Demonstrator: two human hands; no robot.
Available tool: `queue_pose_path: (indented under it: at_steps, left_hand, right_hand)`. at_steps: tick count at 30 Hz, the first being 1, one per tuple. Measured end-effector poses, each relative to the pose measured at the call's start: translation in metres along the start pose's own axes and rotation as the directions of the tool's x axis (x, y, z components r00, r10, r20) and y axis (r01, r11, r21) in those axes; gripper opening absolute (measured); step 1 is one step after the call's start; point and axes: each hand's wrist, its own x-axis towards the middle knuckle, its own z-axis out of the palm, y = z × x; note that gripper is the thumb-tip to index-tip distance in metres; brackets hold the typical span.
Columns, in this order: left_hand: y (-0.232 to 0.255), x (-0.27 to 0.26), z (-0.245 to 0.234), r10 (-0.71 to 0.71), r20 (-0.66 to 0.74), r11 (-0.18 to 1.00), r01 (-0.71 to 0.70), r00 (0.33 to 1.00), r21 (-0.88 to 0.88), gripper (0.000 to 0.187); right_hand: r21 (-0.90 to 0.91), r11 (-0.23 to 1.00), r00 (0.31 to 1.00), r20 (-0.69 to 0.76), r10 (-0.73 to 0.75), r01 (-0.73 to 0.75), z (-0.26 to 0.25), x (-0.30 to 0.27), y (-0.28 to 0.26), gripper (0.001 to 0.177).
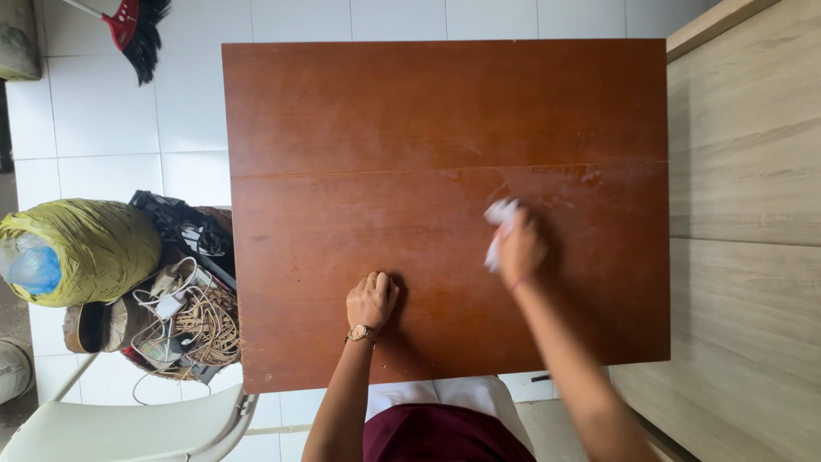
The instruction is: The person wipes a wooden table surface with a white cloth, moving the cloth back and forth across the tabletop. The person uses their left hand to stabilize the table while wiping with the right hand.
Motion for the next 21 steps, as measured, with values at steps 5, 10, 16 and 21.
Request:
queue_pose_path:
  at_steps: [5,10,16,21]
  left_hand:
    - [-0.004,0.0,-0.003,0.0,-0.007,1.0,0.0,1.0,-0.012,0.021]
    - [-0.002,-0.001,0.0,-0.001,-0.006,1.0,0.001,1.0,-0.023,0.022]
    - [-0.006,0.006,-0.007,0.01,-0.014,0.999,-0.01,1.0,-0.036,0.019]
    - [-0.005,0.002,-0.004,0.007,-0.009,0.998,-0.007,1.0,-0.06,0.021]
  right_hand:
    - [0.297,0.936,0.981,0.016,0.194,-0.19,0.083,0.035,0.009,0.043]
    - [0.455,0.881,0.976,0.215,0.032,-0.129,-0.089,-0.073,-0.122,0.05]
    - [0.364,0.908,0.976,-0.022,-0.217,0.209,-0.002,-0.12,-0.125,0.047]
    - [0.35,0.936,0.997,-0.078,0.001,0.027,0.059,0.046,-0.123,0.036]
